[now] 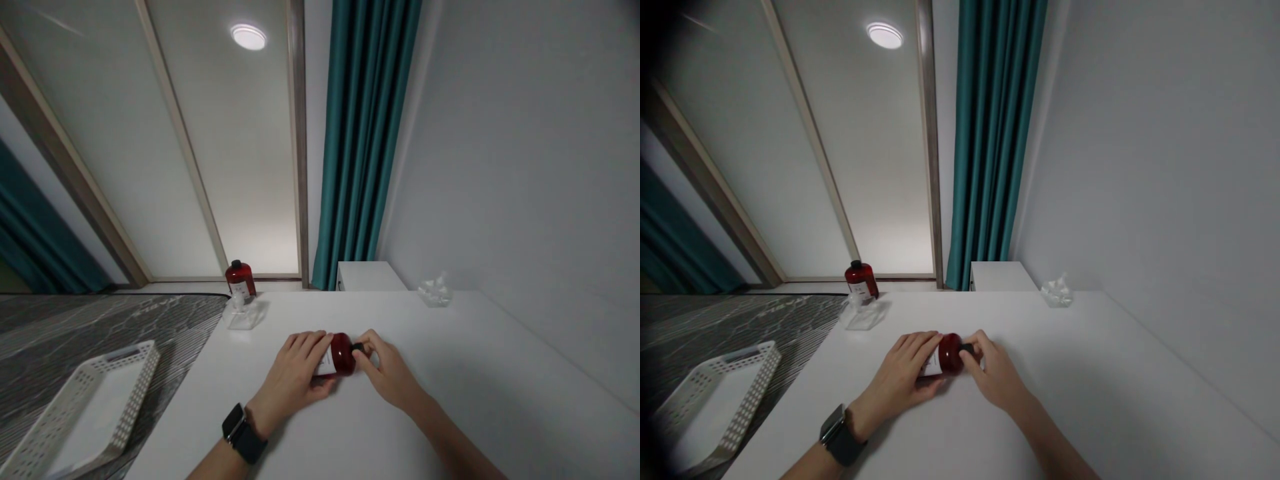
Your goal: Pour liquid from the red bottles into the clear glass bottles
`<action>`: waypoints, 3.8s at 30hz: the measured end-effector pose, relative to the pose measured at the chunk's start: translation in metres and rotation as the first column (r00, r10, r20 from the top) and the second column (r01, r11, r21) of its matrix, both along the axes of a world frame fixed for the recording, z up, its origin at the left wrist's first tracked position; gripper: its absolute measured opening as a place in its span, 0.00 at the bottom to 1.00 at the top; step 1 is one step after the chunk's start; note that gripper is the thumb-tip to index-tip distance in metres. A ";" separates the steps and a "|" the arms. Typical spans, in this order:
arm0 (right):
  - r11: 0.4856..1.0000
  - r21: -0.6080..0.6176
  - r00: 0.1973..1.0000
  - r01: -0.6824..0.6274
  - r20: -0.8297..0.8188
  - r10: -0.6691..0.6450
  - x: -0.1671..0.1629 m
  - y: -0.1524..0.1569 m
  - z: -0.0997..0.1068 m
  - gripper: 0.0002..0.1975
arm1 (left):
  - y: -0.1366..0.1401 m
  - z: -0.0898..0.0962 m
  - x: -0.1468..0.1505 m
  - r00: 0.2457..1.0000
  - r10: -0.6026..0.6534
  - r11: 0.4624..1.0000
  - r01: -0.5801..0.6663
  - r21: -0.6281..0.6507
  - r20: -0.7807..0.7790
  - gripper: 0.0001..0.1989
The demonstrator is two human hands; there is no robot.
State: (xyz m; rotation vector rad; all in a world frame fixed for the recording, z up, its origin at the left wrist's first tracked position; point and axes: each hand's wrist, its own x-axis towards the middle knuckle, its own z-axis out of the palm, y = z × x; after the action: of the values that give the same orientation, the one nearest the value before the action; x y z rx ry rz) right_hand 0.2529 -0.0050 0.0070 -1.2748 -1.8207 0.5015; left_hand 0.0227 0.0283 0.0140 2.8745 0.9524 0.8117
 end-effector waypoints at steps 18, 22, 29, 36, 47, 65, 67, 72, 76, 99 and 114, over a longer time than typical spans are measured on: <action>0.999 0.007 0.999 -0.038 0.005 0.038 -0.002 -0.004 0.005 0.09 | -0.004 0.003 0.003 0.996 -0.039 0.998 0.043 -0.043 0.084 0.38; 0.999 -0.030 1.000 -0.024 0.006 0.024 0.002 -0.001 0.002 0.10 | -0.006 0.002 0.005 0.998 -0.013 1.000 0.014 -0.008 0.061 0.36; 0.997 -0.070 0.998 0.033 -0.059 -0.037 -0.001 0.003 0.001 0.10 | -0.009 -0.010 0.013 0.995 0.092 0.991 -0.095 0.092 0.041 0.33; 0.996 0.026 0.970 0.081 -0.231 -0.073 -0.008 0.005 -0.010 0.11 | -0.006 -0.025 0.020 0.944 0.092 0.996 -0.085 -0.036 0.318 0.41; 0.998 -0.013 0.948 -0.063 -0.312 0.056 -0.025 -0.001 -0.035 0.31 | -0.006 -0.040 0.018 0.873 0.061 0.924 0.134 -0.358 0.484 0.40; 0.992 -0.074 0.889 0.106 -0.440 -0.128 -0.025 0.009 -0.032 0.42 | -0.022 0.005 0.012 0.922 -0.161 0.873 0.299 -0.385 0.351 0.36; 0.988 -0.053 0.899 0.146 -0.411 -0.154 -0.023 0.010 -0.033 0.40 | -0.020 0.013 0.007 0.936 -0.185 0.893 0.288 -0.347 0.300 0.37; 0.985 -0.030 0.918 0.172 -0.359 -0.171 -0.030 0.008 -0.031 0.40 | -0.001 0.012 -0.019 0.970 -0.145 0.962 0.184 -0.202 0.194 0.25; 0.988 -0.053 0.931 0.148 -0.328 -0.157 -0.042 0.013 -0.033 0.40 | 0.014 -0.003 -0.039 0.956 0.028 0.989 0.016 -0.147 0.293 0.14; 0.991 0.093 0.961 0.093 -0.270 -0.065 -0.128 0.213 -0.049 0.49 | 0.027 -0.039 -0.046 0.986 0.090 0.990 -0.073 -0.125 0.142 0.09; 0.988 -0.050 0.984 0.148 -0.090 -0.152 -0.129 0.221 -0.059 0.52 | 0.026 -0.033 -0.047 0.998 0.052 0.988 -0.045 -0.150 0.042 0.07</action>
State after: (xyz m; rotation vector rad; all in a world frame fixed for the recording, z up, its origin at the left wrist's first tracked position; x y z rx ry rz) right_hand 0.1237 0.2160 -0.0522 -1.3821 -1.6301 0.5111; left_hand -0.0241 0.0546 -0.0192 2.7052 1.0348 0.7707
